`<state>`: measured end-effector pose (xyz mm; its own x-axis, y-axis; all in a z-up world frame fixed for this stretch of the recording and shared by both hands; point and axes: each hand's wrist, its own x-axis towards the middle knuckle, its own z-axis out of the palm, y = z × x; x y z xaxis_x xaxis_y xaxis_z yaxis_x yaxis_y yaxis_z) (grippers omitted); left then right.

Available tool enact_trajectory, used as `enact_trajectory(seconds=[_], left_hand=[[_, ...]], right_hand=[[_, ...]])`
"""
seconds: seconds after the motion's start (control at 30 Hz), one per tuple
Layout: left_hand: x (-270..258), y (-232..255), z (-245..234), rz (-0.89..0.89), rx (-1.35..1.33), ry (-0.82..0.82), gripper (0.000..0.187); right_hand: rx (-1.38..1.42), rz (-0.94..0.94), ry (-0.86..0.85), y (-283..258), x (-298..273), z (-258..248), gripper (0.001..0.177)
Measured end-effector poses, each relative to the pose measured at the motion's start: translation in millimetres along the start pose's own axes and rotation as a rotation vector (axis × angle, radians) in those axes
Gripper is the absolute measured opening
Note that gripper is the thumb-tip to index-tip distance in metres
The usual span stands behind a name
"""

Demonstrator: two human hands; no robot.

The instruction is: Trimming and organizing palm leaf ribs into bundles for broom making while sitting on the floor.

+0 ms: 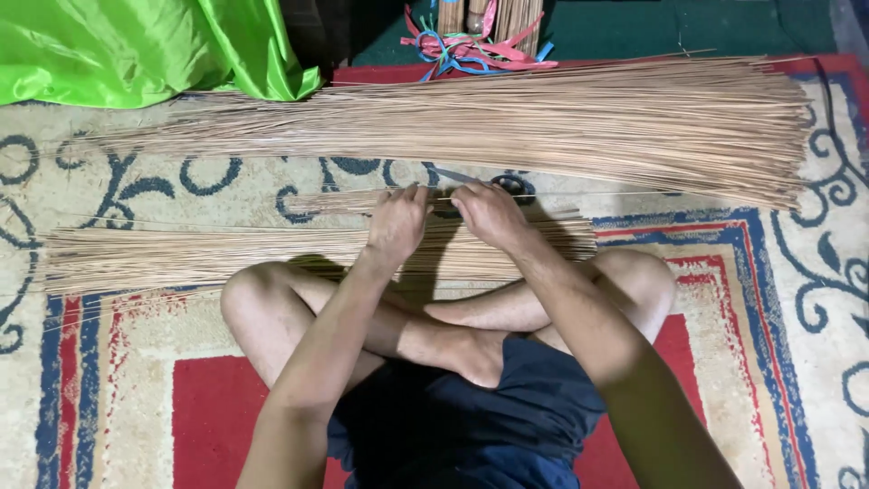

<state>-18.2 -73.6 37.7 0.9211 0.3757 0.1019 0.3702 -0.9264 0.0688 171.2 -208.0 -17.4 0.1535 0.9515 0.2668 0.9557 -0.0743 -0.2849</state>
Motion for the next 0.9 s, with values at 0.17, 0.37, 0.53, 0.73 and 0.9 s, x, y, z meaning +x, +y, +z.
enact_trajectory(seconds=[0.17, 0.37, 0.53, 0.73, 0.9], left_hand=[[-14, 10, 5, 0.084, -0.061, 0.15, 0.006], [-46, -42, -9, 0.074, 0.014, 0.258, 0.008], [-59, -55, 0, 0.035, 0.106, 0.23, 0.013], [-34, 18, 6, 0.077, -0.01, 0.127, 0.016], [-23, 33, 26, 0.144, 0.048, 0.23, 0.012]], right_hand=[[-0.033, -0.04, 0.058, -16, -23, -27, 0.015], [-0.116, 0.043, 0.01, 48, -79, -38, 0.017], [-0.174, 0.09, 0.022, 57, -97, -46, 0.018], [-0.125, 0.069, 0.087, -3, -67, -25, 0.019], [-0.13, -0.031, 0.159, -15, -52, 1, 0.015]])
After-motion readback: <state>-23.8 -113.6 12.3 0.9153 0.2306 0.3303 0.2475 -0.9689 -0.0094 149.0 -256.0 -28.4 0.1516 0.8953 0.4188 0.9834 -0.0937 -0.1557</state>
